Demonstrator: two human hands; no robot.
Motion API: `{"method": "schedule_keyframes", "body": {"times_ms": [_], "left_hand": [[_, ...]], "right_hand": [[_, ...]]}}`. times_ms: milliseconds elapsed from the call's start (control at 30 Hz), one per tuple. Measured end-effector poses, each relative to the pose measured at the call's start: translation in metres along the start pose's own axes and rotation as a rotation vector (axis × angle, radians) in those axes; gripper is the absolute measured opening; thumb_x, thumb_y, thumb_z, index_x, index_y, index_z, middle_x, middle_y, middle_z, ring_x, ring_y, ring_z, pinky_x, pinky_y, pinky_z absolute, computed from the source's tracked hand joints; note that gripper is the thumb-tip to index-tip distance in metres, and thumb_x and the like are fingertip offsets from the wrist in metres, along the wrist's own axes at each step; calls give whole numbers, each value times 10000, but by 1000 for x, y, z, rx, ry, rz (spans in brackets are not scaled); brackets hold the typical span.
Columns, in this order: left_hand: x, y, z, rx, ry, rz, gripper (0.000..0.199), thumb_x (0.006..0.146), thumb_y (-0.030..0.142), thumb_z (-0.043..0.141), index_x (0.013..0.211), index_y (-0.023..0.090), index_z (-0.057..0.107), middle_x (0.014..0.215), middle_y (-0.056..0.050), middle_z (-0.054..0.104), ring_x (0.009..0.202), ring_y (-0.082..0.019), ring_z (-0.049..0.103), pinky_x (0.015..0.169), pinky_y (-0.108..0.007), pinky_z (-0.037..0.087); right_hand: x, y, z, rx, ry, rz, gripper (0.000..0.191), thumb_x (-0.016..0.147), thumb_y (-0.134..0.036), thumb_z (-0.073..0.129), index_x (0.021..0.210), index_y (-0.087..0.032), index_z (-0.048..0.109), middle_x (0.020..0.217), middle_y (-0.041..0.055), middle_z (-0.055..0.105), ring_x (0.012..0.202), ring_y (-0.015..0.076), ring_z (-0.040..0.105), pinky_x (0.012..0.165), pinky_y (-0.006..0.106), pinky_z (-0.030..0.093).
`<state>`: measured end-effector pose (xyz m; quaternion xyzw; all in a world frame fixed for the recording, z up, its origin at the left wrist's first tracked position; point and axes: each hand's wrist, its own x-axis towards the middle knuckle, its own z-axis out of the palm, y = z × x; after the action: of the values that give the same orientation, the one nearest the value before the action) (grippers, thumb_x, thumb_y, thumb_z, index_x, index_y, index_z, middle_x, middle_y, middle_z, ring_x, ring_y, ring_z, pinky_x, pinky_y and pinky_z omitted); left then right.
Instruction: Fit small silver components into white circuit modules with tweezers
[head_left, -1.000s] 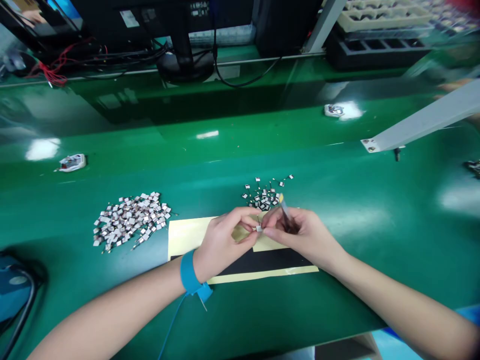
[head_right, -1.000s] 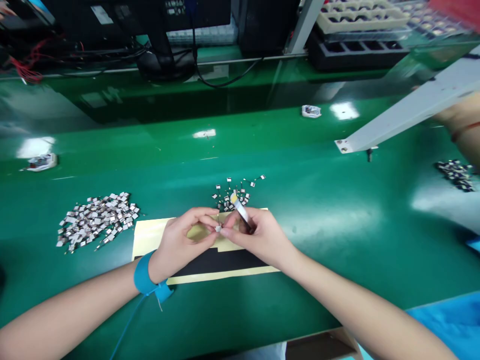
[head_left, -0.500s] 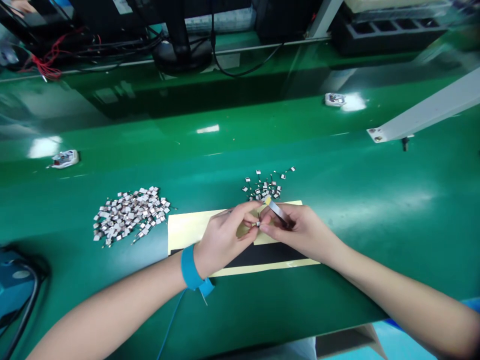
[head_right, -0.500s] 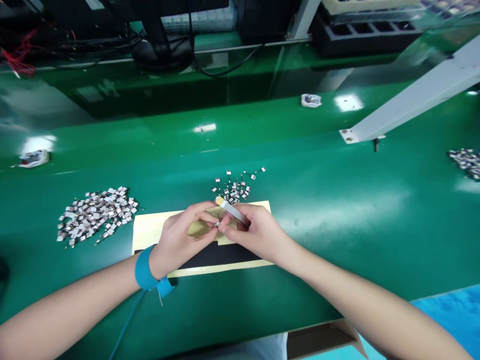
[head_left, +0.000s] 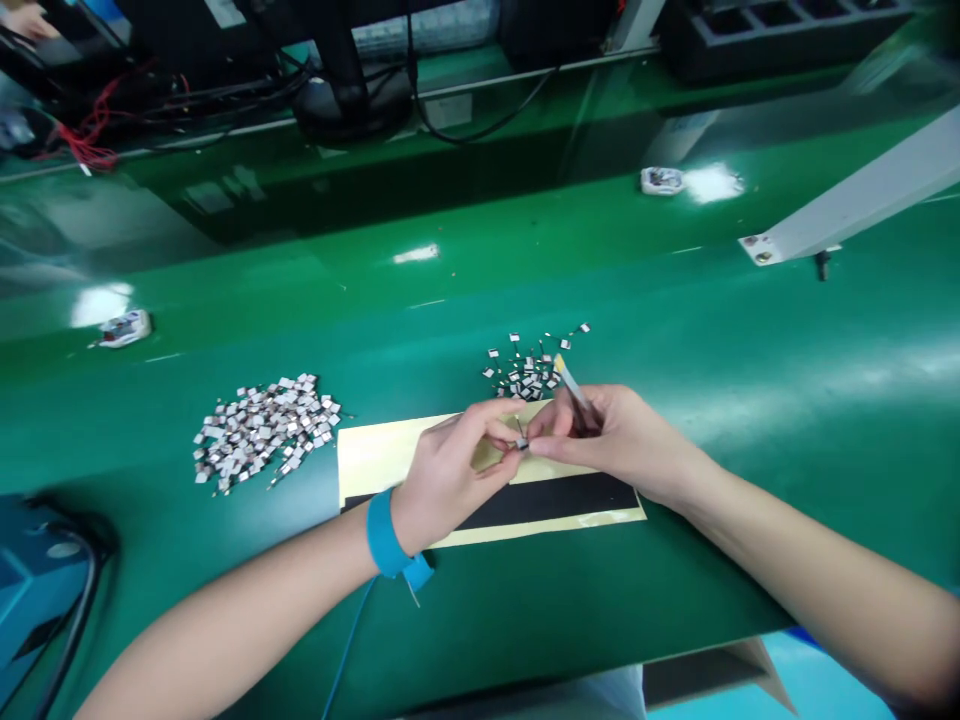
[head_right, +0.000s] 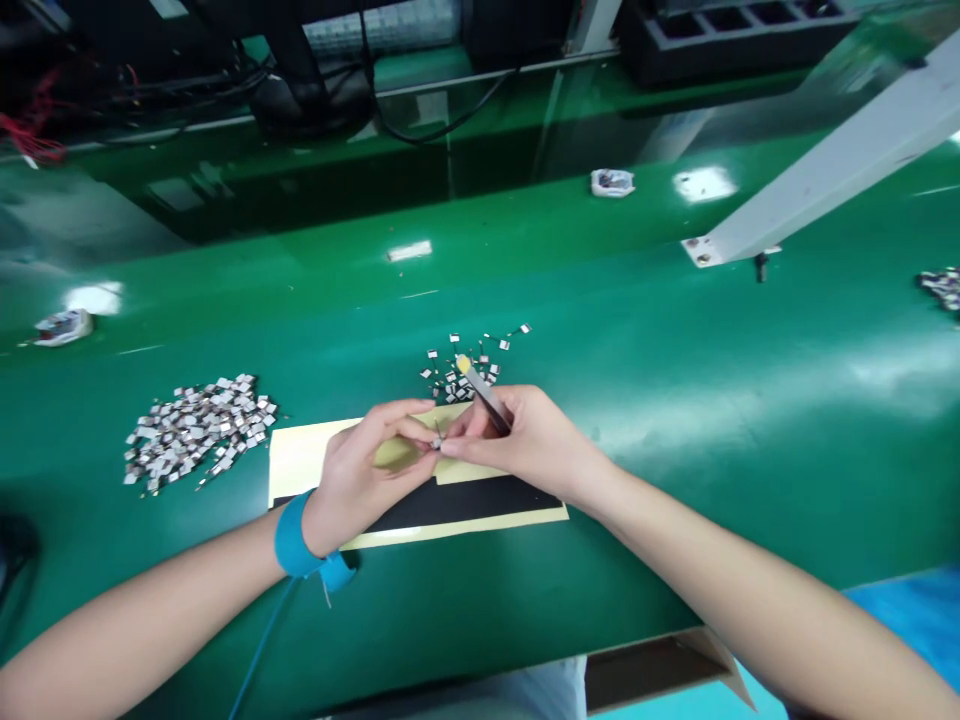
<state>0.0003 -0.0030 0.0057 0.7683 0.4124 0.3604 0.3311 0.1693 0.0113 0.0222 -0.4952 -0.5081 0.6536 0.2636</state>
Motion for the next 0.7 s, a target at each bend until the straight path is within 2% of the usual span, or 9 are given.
{"method": "schedule_keyframes", "body": {"times_ms": [100,200,267,333,400,467,533,633,700], "left_hand": [[-2,4,5,1,-54,5,346,743,129,532,1059,205,413,792,9,645,776,-119,611,706,-206,474],[2,5,-5,35,-121,-1,396,775,194,505,1139,182,349,886,-30,635,852,-139,599,751,-235,474],[7,4,-28,179,-165,7,384,778,200,501,1138,163,372,978,-60,611,936,-160,565,806,-272,460],[11,2,-60,429,-189,-2,291,779,171,489,1068,158,465,1033,-66,588,1004,-188,520,854,-324,435],[13,-4,-95,682,-177,-68,228,779,170,483,999,147,535,1024,-70,589,1008,-212,507,861,-360,425],[12,-13,-123,873,-236,-156,226,776,186,484,980,130,564,1004,-84,595,965,-233,524,821,-370,440],[11,-21,-138,979,-351,-218,245,769,215,497,982,126,578,993,-90,599,905,-240,545,761,-358,460],[9,-28,-141,1021,-510,-241,210,765,242,504,919,151,614,953,-73,609,843,-230,555,696,-327,465],[9,-28,-135,1052,-563,-242,176,773,231,490,842,156,634,894,-70,619,820,-231,555,682,-324,456]], "right_hand": [[-3,0,1,-313,90,-72,269,613,-298,658,528,-167,438,502,-40,488,415,60,378,388,195,294],[-4,2,-4,-462,166,-168,276,648,-369,617,539,-179,448,461,-42,441,385,63,316,352,199,256],[-3,3,-14,-581,284,-204,267,671,-402,597,582,-179,481,493,-19,469,397,74,342,362,211,277],[-1,1,-27,-795,427,-197,254,681,-413,597,643,-176,515,470,-25,433,395,84,358,375,224,280],[-1,-1,-37,-983,484,-169,252,692,-422,590,693,-176,531,438,-45,376,376,89,366,376,229,276],[-2,-2,-39,-1045,446,-182,241,719,-422,562,716,-182,539,432,-51,359,357,88,361,369,227,271],[-6,0,-32,-1031,336,-271,214,760,-392,523,709,-184,544,460,-35,399,375,91,378,382,229,287],[-13,7,-12,-969,112,-414,177,794,-318,493,686,-188,547,587,-6,508,434,90,431,424,227,323],[-16,10,0,-919,-3,-423,144,801,-262,490,690,-195,551,656,-8,542,486,92,477,452,219,344]]}}
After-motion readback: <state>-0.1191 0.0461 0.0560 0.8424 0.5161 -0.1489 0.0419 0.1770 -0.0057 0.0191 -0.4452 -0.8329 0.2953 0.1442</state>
